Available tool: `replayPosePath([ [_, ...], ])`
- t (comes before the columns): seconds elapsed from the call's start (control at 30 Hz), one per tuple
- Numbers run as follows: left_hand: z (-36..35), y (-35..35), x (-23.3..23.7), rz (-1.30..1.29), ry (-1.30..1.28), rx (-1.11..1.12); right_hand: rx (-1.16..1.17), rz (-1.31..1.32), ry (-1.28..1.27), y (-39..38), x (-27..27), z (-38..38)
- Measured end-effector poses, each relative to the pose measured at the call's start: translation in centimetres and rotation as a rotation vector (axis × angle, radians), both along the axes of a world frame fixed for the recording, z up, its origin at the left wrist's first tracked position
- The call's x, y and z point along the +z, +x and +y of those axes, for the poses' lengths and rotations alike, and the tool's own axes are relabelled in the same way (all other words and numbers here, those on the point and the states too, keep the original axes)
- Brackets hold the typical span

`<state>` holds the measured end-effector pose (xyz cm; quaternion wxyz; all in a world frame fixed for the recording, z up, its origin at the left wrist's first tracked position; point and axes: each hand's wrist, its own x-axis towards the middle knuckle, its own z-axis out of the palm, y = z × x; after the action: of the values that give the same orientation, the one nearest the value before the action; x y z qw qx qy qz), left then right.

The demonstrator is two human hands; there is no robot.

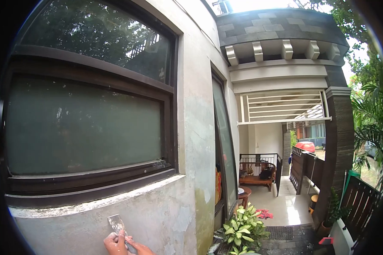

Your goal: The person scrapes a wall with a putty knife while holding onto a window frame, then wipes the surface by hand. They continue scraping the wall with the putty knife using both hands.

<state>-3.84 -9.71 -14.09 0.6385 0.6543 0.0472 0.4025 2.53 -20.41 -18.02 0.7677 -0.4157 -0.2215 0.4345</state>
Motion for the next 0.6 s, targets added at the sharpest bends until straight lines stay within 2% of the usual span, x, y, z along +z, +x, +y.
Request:
replayPosePath([
  [0.17,-0.4,-0.3,3.6,-0.099,-0.019,-0.047,-0.029,-0.110,-0.085,-0.9,5.3,-0.5],
  [0.23,-0.1,-0.4,3.6,-0.124,-0.034,-0.057,-0.042,-0.088,-0.100,-0.7,4.5,-0.2],
  [0.43,0.9,-2.2,-2.2,0.033,-0.020,-0.040,-0.039,-0.007,-0.164,-1.4,-2.3,1.0],
  [0.47,1.1,-1.9,-3.6,0.066,-0.078,0.008,-0.030,-0.001,-0.152,-1.9,-3.8,1.0],
  [0.5,1.4,-1.3,-5.1,0.082,-0.024,0.071,-0.068,0.027,-0.143,-2.7,-4.4,1.1],
  [0.53,1.7,-1.0,-6.3,0.107,0.030,0.129,-0.010,0.065,-0.128,-3.1,-4.1,0.9],
  [0.6,2.5,-1.9,-5.1,0.133,0.102,0.120,0.028,0.127,-0.097,-3.3,-3.6,1.2],
])
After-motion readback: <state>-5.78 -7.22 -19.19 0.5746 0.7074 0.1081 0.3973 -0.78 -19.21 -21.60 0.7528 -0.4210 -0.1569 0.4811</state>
